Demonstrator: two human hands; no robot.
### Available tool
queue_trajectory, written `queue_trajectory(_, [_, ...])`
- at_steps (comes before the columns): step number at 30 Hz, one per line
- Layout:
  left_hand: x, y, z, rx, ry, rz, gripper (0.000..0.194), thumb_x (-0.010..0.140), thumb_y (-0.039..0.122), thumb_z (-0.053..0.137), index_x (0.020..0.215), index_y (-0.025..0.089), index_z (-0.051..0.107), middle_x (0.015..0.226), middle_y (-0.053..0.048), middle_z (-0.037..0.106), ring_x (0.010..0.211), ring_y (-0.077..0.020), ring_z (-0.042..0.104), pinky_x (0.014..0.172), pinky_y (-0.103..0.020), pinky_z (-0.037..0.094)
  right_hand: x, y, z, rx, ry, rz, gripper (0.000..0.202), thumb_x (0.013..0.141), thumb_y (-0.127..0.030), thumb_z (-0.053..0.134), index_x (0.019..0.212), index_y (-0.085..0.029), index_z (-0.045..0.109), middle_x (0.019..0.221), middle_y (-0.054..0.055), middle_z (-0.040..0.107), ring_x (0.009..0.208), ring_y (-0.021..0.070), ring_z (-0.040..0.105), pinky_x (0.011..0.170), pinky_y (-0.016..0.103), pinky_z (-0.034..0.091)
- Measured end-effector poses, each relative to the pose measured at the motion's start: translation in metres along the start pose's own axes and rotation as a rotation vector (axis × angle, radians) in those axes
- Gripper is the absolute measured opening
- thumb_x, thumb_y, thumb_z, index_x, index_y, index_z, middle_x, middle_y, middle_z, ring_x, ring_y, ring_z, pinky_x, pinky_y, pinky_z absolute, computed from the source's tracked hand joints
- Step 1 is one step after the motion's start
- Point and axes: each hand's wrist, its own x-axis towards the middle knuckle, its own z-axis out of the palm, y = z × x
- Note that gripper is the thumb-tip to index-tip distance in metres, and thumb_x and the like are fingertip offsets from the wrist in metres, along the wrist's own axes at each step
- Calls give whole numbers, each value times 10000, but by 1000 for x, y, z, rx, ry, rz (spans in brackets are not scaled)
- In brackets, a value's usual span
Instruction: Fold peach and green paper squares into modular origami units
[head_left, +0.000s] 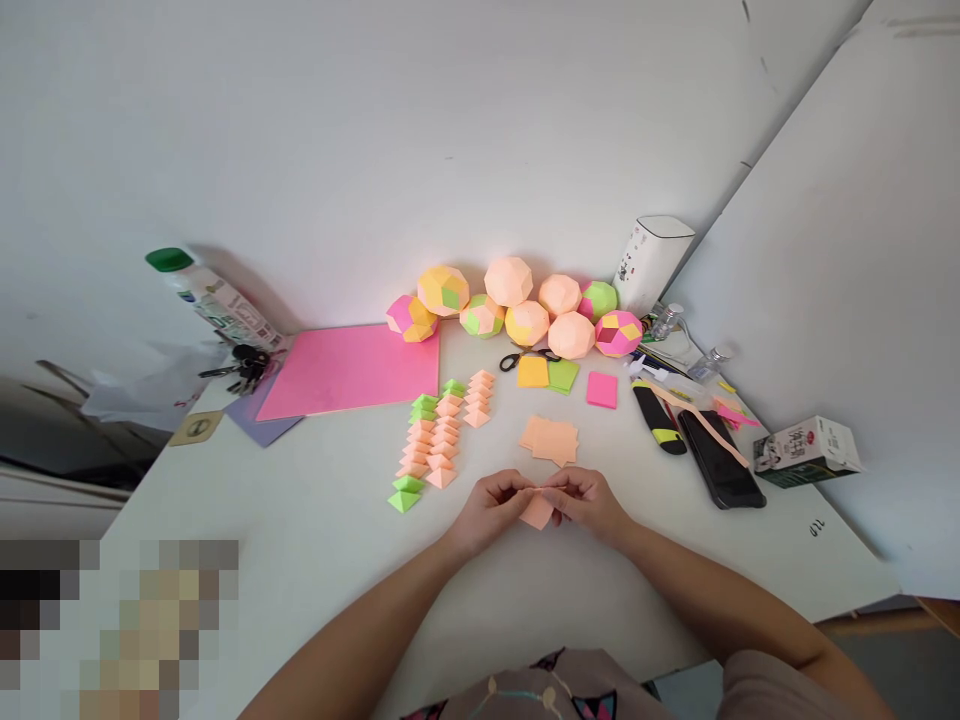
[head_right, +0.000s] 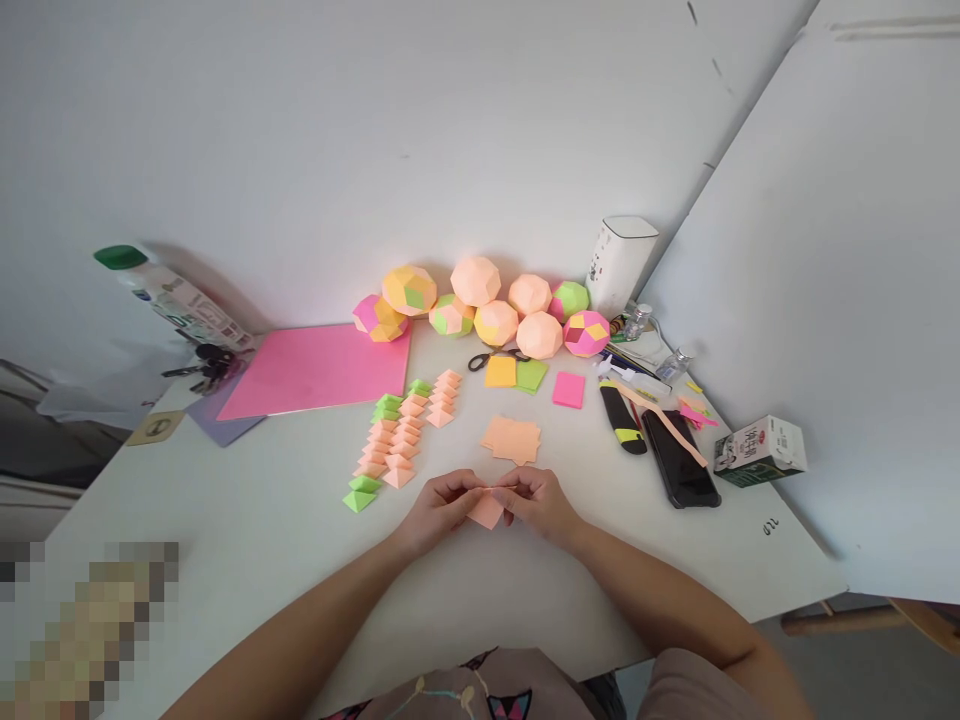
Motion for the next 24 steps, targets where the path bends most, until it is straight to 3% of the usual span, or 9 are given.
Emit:
queue_trajectory(5, [0, 1, 5, 44, 42, 15, 247, 753, 370, 610, 659, 145, 571, 619, 9, 547, 561, -92, 443, 539, -222, 338, -1, 1, 0, -12, -40, -26, 163, 783, -318, 646, 755, -157, 640, 631, 5, 615, 531, 113, 587, 505, 232, 455])
queue_trajectory(13, [1, -5, 2, 36, 74, -27, 274, 763, 420, 604, 713, 151, 611, 630, 1, 583, 593, -115, 501, 547, -227, 368, -1, 2, 2, 35, 82, -61, 166, 800, -330, 622, 806, -166, 644, 627, -7, 589, 500, 105, 578, 466, 219, 446])
queue_trajectory(19, [2, -8, 0, 21, 41, -6, 284, 752, 418, 622, 660, 150, 608, 593, 9, 568, 572, -112, 496, 549, -235, 372, -3, -3, 3, -51, 22, -25, 178, 816, -328, 601, 845, -166, 669, 654, 10, 617, 541, 118, 597, 495, 223, 457])
queue_trajectory(24, [3, -8, 1, -21, 62, -3, 279, 751, 427, 626, 730, 149, 637, 638, -5, 613, 601, -120, 526, 561, -237, 389, -2, -1, 4, -61, 55, -62, 195, 821, -339, 595, 846, -161, 670, 671, 13, 616, 529, 114, 596, 482, 220, 453])
